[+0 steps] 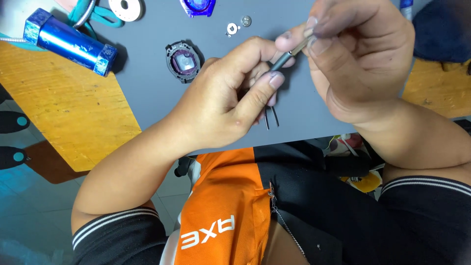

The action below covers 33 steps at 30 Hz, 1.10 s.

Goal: Cleaning and inspecting small electronic watch components using a brush and tweezers on a repair bench.

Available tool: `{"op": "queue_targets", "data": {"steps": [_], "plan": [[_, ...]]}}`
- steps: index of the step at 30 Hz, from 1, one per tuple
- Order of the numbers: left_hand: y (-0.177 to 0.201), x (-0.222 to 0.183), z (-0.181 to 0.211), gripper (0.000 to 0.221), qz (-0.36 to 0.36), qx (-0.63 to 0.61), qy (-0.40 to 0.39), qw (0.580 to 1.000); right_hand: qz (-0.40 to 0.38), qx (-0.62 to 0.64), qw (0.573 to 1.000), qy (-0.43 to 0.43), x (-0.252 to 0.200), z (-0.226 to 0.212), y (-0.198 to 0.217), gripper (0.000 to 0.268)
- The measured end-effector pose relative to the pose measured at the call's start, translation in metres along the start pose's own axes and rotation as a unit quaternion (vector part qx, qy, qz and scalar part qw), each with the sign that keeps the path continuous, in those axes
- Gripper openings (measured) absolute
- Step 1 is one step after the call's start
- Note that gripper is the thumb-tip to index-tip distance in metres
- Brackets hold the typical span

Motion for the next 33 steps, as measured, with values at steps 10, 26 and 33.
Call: {"op": "queue_targets", "data": {"steps": [10, 26, 33], "plan": [[0.0, 0.001, 0.002, 0.007, -0.01, -0.038, -0.01, 0.999, -0.003, -0.022, 1.0, -0.017, 0.001, -0.002, -0.001, 0.009], [0.001, -0.006, -0.007, 0.013, 0.126, -0.324, -0.061, 0.936, -0.13, -0.361, 0.922, 0.045, 0.006, -0.018, 0.0, 0.011], [-0.007, -0.003, -0.016, 0.012, 0.095, -0.455, -0.07, 0.883, -0.258, -0.278, 0.88, 0.287, 0.02, -0.018, -0.009, 0.01]]}}
Point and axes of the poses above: each hand's wrist, its own x-axis towards the middle knuckle, its own y-axis out of the back of the hand, z = x × y, the point moved 1 cm from there along x, towards the middle knuckle, and after that the axes turned 10 degrees about -z, right-handed, at the moved point
